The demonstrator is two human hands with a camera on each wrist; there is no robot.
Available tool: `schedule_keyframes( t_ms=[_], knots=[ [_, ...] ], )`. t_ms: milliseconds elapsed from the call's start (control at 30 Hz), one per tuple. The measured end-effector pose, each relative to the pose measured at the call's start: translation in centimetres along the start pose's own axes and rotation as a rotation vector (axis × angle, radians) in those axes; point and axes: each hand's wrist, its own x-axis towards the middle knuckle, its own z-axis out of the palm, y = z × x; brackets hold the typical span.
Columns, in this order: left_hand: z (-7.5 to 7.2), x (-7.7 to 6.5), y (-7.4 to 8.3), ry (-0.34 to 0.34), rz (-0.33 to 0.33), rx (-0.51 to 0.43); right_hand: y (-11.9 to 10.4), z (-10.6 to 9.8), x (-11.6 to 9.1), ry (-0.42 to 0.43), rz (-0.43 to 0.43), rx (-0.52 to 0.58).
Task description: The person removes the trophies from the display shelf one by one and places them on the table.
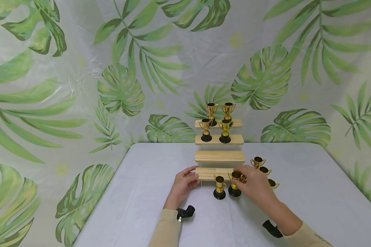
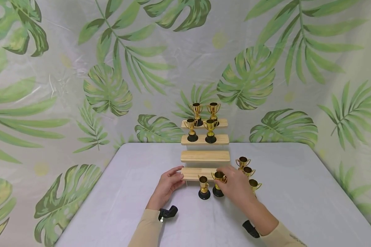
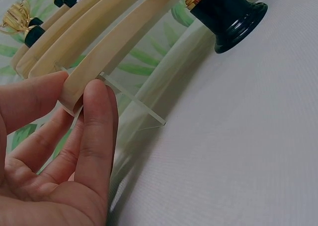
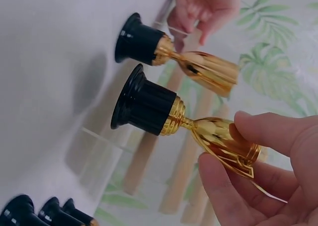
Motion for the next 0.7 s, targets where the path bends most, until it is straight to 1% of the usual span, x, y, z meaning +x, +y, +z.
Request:
schedule_keyframes(
  t_ms=[267, 533, 700],
  knots=[
    [0.0, 0.0, 0.1, -0.004, 0.001, 0.001, 0.6, 1.2, -0.2, -0.028, 0.052, 0.0],
    [0.0, 0.1, 0.1, 0.007, 0.001, -0.009, 0.6, 2.1, -0.2, 0.008, 0.051, -0.035],
    [0.0, 0.1, 0.1, -0.002, 0.004, -0.01, 0.8, 2.6, -0.3, 0.029, 0.05, -0.055]
  ],
)
